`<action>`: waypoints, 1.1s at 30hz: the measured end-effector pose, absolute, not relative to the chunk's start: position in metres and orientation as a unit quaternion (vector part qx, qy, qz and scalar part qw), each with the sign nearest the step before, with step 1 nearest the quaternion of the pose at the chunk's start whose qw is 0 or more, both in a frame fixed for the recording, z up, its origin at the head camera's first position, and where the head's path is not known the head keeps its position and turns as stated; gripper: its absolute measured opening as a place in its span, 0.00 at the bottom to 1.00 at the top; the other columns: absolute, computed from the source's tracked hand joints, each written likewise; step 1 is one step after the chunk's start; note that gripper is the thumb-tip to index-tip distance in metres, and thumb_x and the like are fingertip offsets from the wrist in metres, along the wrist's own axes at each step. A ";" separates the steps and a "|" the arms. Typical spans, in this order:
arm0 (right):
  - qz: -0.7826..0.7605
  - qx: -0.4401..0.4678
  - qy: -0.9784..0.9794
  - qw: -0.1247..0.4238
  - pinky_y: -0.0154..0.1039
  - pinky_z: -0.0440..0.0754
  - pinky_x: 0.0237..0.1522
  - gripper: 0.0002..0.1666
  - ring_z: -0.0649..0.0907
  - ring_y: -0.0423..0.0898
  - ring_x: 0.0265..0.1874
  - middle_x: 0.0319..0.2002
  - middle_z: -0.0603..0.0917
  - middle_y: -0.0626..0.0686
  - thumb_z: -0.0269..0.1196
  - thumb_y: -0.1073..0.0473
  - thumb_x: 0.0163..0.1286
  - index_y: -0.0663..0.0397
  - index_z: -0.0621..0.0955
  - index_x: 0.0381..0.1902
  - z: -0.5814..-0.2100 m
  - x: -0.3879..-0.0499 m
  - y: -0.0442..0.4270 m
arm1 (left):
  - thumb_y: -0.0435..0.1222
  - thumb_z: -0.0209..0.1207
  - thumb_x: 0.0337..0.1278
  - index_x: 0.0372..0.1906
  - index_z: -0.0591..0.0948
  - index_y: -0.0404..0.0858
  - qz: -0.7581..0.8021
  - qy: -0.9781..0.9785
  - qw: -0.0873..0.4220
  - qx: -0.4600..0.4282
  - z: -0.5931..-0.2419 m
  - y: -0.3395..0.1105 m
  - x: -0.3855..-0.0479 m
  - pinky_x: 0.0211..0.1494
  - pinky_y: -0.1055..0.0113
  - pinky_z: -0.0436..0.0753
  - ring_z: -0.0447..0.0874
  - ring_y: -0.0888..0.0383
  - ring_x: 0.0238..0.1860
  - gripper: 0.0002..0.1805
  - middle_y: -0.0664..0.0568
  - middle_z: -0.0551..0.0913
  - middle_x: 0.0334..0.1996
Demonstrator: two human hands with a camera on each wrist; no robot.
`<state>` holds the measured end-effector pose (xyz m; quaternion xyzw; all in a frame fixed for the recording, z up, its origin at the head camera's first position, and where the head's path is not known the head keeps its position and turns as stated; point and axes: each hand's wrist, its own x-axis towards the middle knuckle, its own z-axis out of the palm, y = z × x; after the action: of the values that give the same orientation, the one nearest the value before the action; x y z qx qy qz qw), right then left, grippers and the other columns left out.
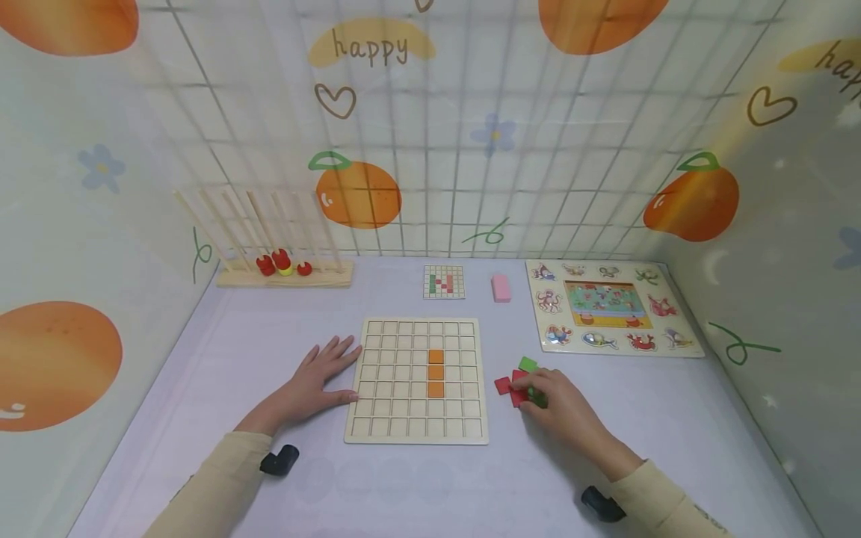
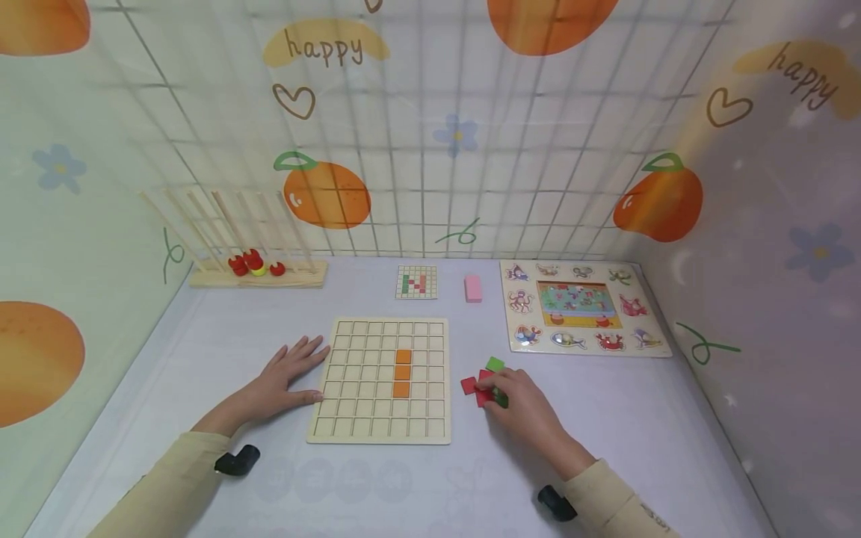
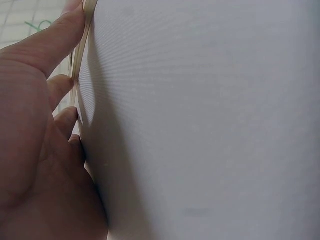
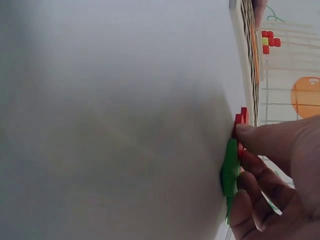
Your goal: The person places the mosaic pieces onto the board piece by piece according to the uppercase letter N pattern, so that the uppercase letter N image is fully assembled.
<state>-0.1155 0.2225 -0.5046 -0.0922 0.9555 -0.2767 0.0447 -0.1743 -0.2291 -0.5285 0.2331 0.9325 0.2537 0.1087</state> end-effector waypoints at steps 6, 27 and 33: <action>-0.295 -0.100 0.949 0.041 0.47 0.82 0.51 0.18 0.77 0.47 0.46 0.45 0.84 0.46 0.77 0.64 0.58 0.42 0.88 0.45 -0.507 -0.114 0.216 | 0.60 0.66 0.58 0.81 0.60 0.46 0.251 0.933 0.115 0.230 -0.528 -0.228 -0.174 0.80 0.41 0.35 0.37 0.43 0.82 0.50 0.48 0.49 0.82; -0.286 -0.121 0.950 0.016 0.41 0.79 0.42 0.18 0.75 0.44 0.41 0.37 0.80 0.43 0.78 0.64 0.57 0.45 0.88 0.44 -0.511 -0.124 0.204 | 0.59 0.66 0.58 0.80 0.61 0.45 0.260 0.930 0.111 0.233 -0.529 -0.229 -0.174 0.80 0.39 0.35 0.38 0.41 0.82 0.50 0.46 0.50 0.82; -0.280 -0.114 0.953 0.016 0.40 0.80 0.41 0.18 0.74 0.43 0.41 0.37 0.79 0.43 0.78 0.64 0.57 0.43 0.88 0.44 -0.512 -0.123 0.204 | 0.60 0.66 0.58 0.80 0.60 0.46 0.258 0.931 0.109 0.233 -0.530 -0.228 -0.175 0.80 0.39 0.35 0.38 0.42 0.82 0.50 0.47 0.50 0.82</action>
<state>-0.1231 0.2044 -0.5123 -0.1145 0.9529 -0.2803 0.0163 -0.1747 -0.2282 -0.5298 0.2331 0.9311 0.2582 0.1093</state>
